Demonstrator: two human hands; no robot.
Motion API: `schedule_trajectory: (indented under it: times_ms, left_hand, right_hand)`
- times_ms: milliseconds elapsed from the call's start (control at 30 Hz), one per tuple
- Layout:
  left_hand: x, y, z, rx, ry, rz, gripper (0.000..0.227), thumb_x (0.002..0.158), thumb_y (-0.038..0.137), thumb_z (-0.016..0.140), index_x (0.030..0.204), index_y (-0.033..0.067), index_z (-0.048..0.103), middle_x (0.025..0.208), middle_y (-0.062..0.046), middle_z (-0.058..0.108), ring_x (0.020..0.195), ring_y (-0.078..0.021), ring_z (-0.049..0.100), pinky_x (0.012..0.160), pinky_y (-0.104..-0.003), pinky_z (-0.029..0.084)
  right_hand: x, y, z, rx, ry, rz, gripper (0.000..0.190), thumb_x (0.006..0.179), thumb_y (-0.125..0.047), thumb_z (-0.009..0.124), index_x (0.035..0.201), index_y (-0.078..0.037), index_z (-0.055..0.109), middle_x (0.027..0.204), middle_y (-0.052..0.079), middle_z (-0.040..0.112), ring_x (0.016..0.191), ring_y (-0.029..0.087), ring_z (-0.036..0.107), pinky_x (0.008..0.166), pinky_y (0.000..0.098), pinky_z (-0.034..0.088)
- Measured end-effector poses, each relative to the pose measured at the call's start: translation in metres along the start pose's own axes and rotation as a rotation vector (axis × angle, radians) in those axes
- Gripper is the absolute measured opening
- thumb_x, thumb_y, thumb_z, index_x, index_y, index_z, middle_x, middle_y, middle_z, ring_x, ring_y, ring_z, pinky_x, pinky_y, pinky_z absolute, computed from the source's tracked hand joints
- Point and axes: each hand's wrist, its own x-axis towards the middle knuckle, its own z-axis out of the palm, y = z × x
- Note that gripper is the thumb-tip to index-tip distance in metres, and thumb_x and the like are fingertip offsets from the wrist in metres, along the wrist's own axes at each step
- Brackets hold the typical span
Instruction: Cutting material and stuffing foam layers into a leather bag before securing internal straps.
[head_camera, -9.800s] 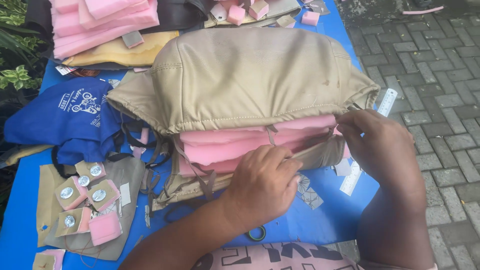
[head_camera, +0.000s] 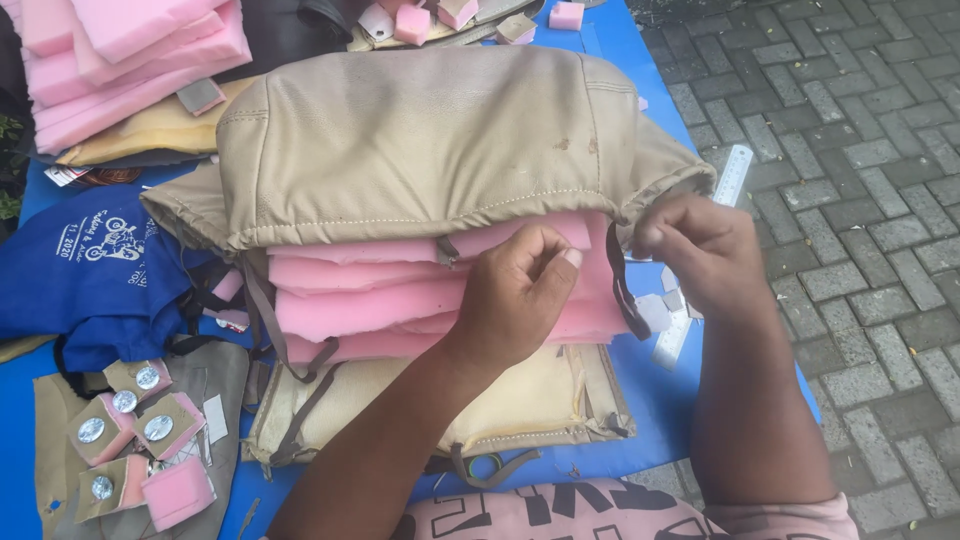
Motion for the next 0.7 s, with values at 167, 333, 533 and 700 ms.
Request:
schedule_trajectory:
  times_ms: [167, 333, 533, 700]
  left_hand:
    - [-0.017, 0.018, -0.054, 0.394, 0.033, 0.266, 0.007, 0.092, 0.011, 0.061, 0.087, 0.0088, 0.065, 0.056, -0.007, 0.061, 0.05, -0.0226, 0.061, 0.047, -0.032, 0.049]
    - [-0.036, -0.01, -0.093, 0.785, 0.135, 0.399, 0.007, 0.087, 0.012, 0.068, 0.094, 0.011, 0.067, 0.071, -0.006, 0.062, 0.068, -0.0271, 0.067, 0.065, -0.039, 0.055]
    - [-0.035, -0.007, -0.125, 0.89, 0.388, 0.364, 0.022, 0.084, 0.017, 0.072, 0.105, 0.0108, 0.07, 0.092, -0.007, 0.059, 0.082, -0.0298, 0.063, 0.074, -0.043, 0.05]
    - [-0.024, -0.003, -0.153, 1.25, 0.488, 0.287, 0.065, 0.07, 0.022, 0.086, 0.131, 0.0106, 0.064, 0.134, -0.018, 0.052, 0.128, -0.0422, 0.051, 0.095, -0.056, 0.044]
  right_hand:
    - [0.01, -0.033, 0.027, -0.6, -0.101, 0.653, 0.019, 0.092, -0.019, 0.078, 0.089, 0.0, 0.076, 0.061, 0.016, 0.066, 0.046, 0.019, 0.048, 0.044, 0.0316, 0.037]
    - [0.01, -0.035, 0.042, -0.759, -0.178, 0.845, 0.03, 0.092, -0.031, 0.075, 0.1, -0.002, 0.079, 0.068, 0.022, 0.074, 0.059, 0.037, 0.065, 0.057, 0.0451, 0.047]
    - [0.012, -0.005, 0.031, -0.421, 0.026, 0.542, 0.04, 0.103, -0.017, 0.065, 0.134, 0.007, 0.057, 0.11, 0.029, 0.07, 0.091, 0.037, 0.068, 0.058, 0.0408, 0.055]
    - [0.023, 0.008, 0.019, -0.487, -0.072, 0.585, 0.078, 0.103, -0.055, 0.049, 0.148, 0.008, 0.041, 0.146, 0.036, 0.047, 0.133, 0.058, 0.047, 0.1, 0.0707, 0.042]
